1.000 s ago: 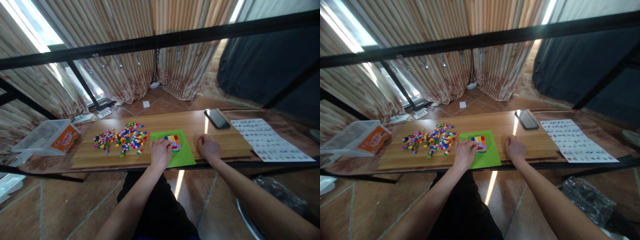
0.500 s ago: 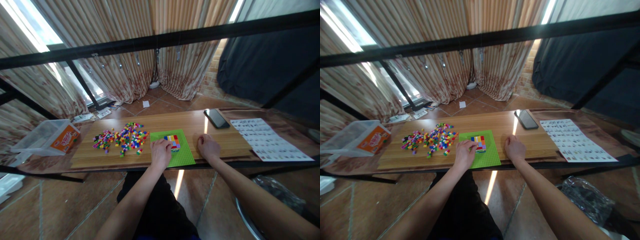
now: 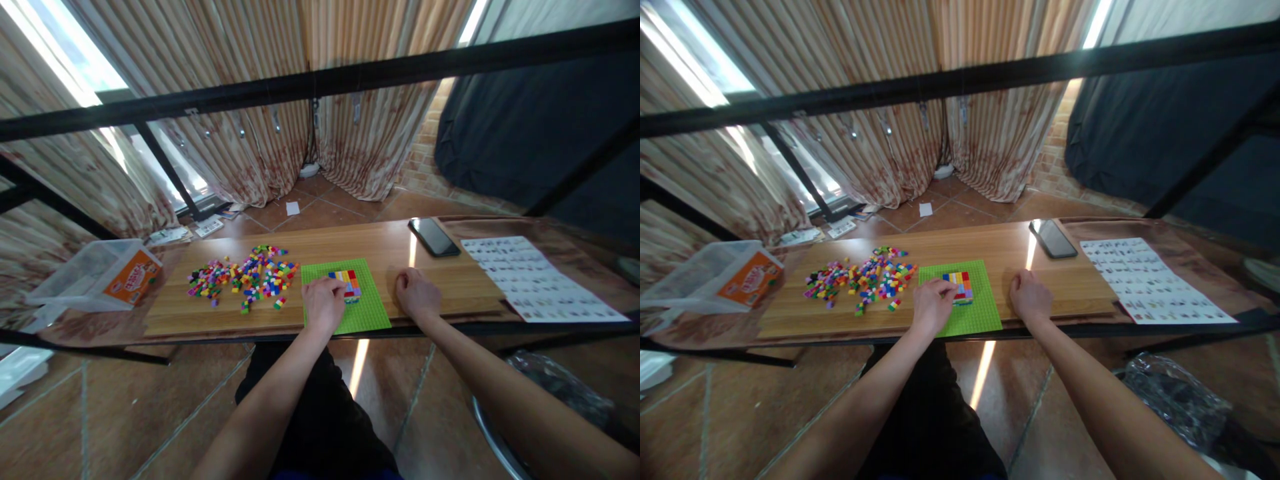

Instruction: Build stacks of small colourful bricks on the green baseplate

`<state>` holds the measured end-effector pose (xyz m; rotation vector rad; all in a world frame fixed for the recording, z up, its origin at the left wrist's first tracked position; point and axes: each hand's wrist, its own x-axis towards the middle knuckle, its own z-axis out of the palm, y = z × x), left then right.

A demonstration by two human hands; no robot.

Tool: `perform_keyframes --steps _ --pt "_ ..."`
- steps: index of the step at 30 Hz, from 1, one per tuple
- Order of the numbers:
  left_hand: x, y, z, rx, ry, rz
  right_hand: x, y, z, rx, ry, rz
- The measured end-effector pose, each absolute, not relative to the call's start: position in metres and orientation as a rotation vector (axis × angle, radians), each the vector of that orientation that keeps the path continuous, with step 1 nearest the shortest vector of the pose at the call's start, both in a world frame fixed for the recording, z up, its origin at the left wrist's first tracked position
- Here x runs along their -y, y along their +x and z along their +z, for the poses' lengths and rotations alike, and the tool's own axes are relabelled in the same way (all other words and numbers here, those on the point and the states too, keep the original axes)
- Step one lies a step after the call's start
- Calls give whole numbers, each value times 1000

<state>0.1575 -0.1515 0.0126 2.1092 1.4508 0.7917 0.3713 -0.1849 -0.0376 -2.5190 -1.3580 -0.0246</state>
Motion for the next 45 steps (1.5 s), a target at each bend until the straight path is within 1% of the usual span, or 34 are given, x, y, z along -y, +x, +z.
perform_keyframes --steps 7,15,23,29,36,45 --pt "155 158 3 -1464 2120 881 185 372 -39 1360 -2508 -37" --pt "168 147 -3 -1354 2411 892 185 371 -37 1355 -2515 -39" --pt "152 148 1 -1285 2284 849 186 371 -36 1360 -2500 -38" --pt "153 149 0 -1296 2269 899 186 371 -36 1356 -2515 -35" --pt "153 152 2 -1330 2319 849 186 372 -38 1354 -2517 -33" --pt "152 149 2 -1258 2359 834 186 372 -38 1357 -2510 -37"
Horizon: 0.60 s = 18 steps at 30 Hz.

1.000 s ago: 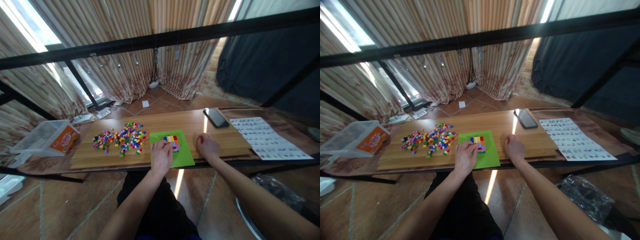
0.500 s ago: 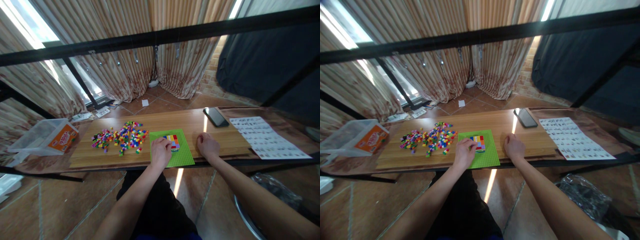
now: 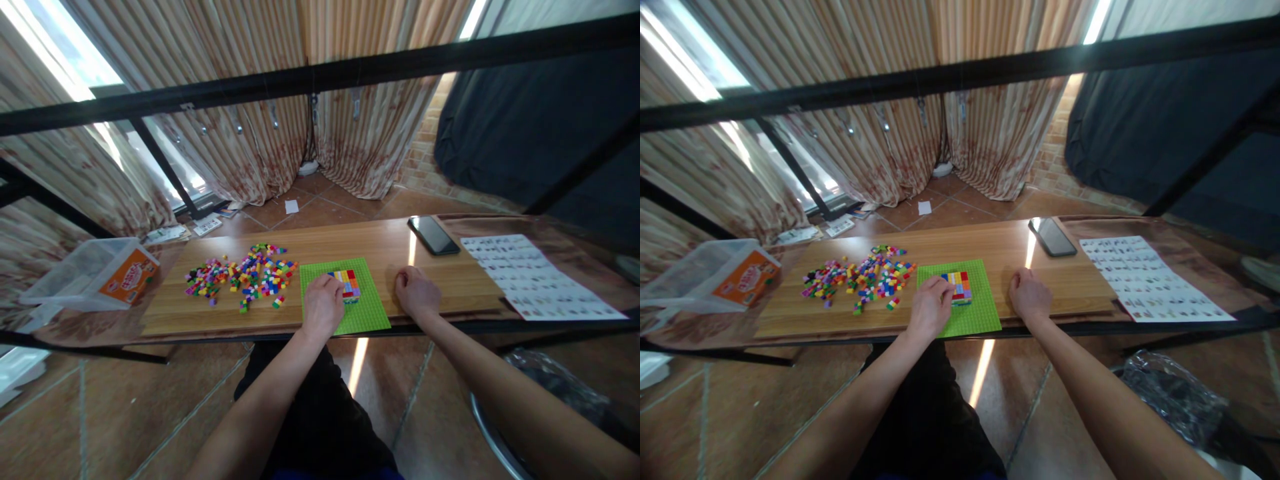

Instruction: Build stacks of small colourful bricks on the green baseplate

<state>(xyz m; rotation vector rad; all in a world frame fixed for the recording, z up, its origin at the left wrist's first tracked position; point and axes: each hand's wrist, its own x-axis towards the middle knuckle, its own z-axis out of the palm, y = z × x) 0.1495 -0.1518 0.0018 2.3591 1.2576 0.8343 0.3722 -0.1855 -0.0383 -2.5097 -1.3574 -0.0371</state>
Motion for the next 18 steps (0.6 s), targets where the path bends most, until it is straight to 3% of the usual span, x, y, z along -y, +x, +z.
perform_keyframes --steps 18 --pt "155 153 8 -1323 2452 711 185 373 -39 1357 -2495 -46"
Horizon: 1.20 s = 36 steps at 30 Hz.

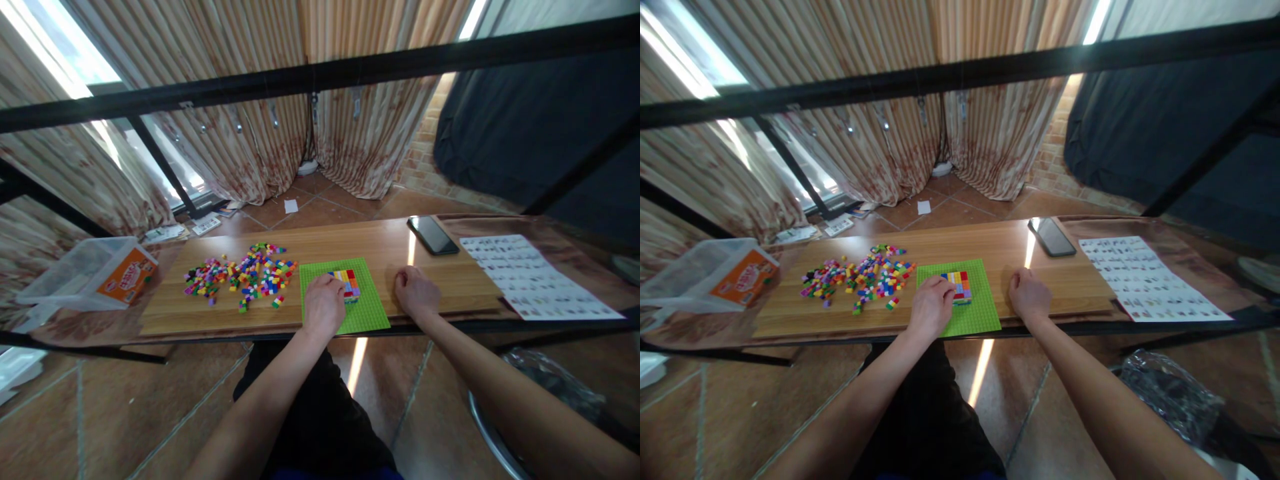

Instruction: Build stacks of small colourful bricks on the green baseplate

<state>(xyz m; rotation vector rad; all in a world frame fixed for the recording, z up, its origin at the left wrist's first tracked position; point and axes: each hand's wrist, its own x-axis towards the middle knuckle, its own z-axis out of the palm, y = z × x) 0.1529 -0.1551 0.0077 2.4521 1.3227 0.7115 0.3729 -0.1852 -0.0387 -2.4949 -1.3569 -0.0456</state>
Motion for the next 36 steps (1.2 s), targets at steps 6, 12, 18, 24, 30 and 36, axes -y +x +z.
perform_keyframes --steps 6,12,18,24,30,36 --pt "153 154 6 -1334 2397 752 185 373 -39 1352 -2495 -46" --pt "147 154 7 -1303 2320 721 185 373 -39 1351 -2506 -51" --pt "142 154 13 -1326 2162 673 185 372 -38 1344 -2507 -35" --pt "139 154 22 -1309 2231 591 185 372 -39 1354 -2496 -47" --pt "137 157 28 -1345 2377 427 185 374 -41 1363 -2505 -68" --pt "145 157 23 -1362 2556 459 185 373 -39 1358 -2513 -44"
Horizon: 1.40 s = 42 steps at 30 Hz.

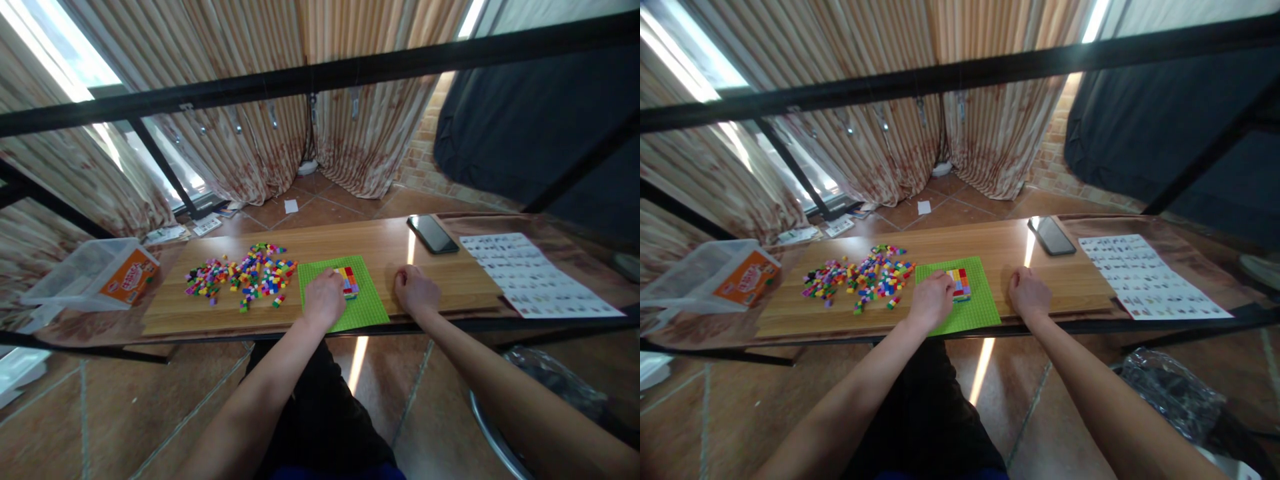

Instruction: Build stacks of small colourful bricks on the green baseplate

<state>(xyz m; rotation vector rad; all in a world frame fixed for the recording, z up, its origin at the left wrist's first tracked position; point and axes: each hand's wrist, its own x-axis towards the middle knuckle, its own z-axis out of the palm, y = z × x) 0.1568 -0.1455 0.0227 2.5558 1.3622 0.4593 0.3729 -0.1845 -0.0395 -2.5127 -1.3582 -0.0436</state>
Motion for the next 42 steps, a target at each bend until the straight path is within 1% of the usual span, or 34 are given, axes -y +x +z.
perform_keyframes --steps 24,27,31,36,38,42 --pt "154 155 15 -1328 2738 421 185 372 -37 1352 -2514 -29" --pt "157 151 9 -1302 2721 488 185 372 -37 1360 -2498 -26" --pt "162 143 -1 -1266 2629 689 185 372 -38 1353 -2510 -25" --pt "169 132 -6 -1407 2457 867 185 372 -38 1359 -2493 -54" --pt "173 130 -7 -1421 2465 845 186 372 -38 1360 -2494 -49" --pt "179 131 -9 -1393 2601 693 186 371 -37 1357 -2496 -57"
